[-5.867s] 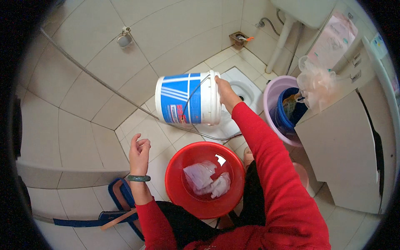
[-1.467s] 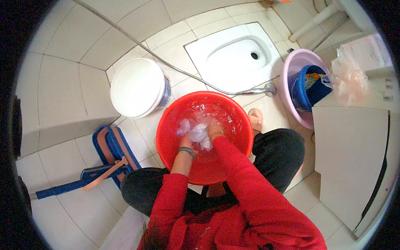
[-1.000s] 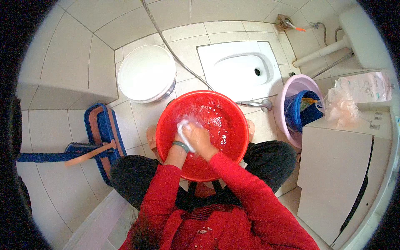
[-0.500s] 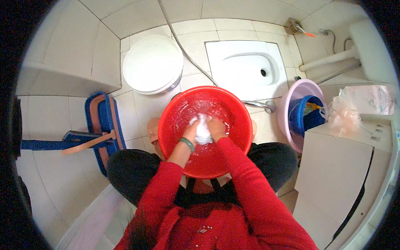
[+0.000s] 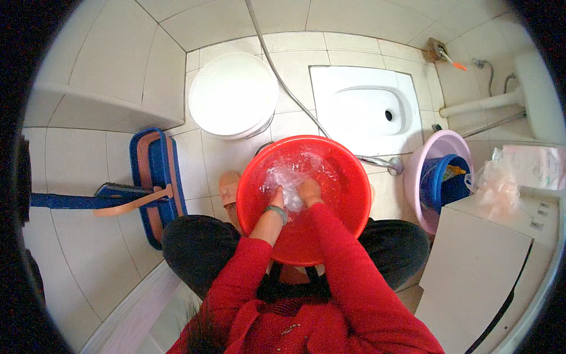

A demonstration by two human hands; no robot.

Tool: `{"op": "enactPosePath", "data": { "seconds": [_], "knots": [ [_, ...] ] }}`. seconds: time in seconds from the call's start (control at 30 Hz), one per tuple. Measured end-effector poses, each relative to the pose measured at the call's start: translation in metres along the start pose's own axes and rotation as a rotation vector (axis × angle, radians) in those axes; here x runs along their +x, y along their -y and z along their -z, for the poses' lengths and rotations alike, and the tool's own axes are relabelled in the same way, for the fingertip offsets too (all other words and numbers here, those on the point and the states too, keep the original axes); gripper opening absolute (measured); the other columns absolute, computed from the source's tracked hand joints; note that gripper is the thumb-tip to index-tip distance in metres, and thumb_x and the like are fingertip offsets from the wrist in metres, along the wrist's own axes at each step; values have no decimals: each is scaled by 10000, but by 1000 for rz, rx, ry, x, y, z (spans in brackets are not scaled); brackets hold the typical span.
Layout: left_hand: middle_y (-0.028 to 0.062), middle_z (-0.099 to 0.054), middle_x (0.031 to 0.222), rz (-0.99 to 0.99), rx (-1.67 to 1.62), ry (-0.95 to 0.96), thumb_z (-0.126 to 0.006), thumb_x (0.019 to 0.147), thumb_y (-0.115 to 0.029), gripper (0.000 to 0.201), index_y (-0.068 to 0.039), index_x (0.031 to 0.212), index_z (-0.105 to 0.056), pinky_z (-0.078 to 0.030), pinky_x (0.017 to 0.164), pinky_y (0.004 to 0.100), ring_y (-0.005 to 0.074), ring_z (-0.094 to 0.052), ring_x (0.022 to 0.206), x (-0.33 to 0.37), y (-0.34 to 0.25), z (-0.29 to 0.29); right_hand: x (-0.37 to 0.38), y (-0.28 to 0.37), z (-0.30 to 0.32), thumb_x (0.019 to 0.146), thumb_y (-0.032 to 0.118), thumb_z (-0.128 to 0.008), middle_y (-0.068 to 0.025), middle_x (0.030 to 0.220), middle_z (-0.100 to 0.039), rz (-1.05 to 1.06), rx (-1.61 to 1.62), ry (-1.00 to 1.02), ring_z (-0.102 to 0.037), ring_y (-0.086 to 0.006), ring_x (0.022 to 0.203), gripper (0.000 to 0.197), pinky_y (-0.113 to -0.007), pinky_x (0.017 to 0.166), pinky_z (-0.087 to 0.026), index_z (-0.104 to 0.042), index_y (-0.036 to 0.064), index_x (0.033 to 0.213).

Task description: The person pours water from a white bucket into a red bucket containing clothes, then repeatedly scrubs and rinses the garments by hand. The person also adds more items from a pink basin into the red bucket and continues washing.

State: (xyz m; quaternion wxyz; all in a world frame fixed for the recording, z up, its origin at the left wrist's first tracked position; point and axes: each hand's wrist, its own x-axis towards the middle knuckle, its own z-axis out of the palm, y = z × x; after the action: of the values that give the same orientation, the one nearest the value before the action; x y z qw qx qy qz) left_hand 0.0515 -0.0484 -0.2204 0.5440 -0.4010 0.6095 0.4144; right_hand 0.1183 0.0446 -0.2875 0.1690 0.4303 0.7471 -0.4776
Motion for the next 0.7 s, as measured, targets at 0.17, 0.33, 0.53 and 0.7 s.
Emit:
{"op": "enactPosePath", "data": {
  "seconds": [0.17,0.33,0.53,0.7],
  "knots": [
    [96,-647,915,-10,-400,546,-423,790,-657,620,-112,1041,-580,-487,715,480,280,-608,759,25,2,5,-81,45,24,826,137,-527,-59,870,-617,130,730,192,-585,-166,783,238,-304,701,-474,-578,37,1035],
    [134,-638,846,-129,-320,807,-508,800,-410,406,-63,986,-606,-512,723,410,280,-613,734,30,-7,13,-135,93,49,835,197,-539,-87,837,-622,314,538,81,-596,-180,741,223,-320,668,-474,-581,53,1000],
    [165,-622,988,-111,-477,1190,-439,805,-312,415,-26,1078,-566,-501,783,450,307,-609,877,18,-4,6,-115,89,27,896,353,-435,-206,690,-612,393,-188,-431,-609,-373,611,345,-474,561,-474,-602,64,807],
    [66,-641,988,-396,-180,472,-519,853,-357,362,-68,1063,-579,-503,767,361,218,-625,871,11,16,-18,-44,30,47,898,447,-354,-224,818,-636,-72,-321,-411,-626,-388,781,508,-484,716,-486,-637,26,866]
  ]
}}
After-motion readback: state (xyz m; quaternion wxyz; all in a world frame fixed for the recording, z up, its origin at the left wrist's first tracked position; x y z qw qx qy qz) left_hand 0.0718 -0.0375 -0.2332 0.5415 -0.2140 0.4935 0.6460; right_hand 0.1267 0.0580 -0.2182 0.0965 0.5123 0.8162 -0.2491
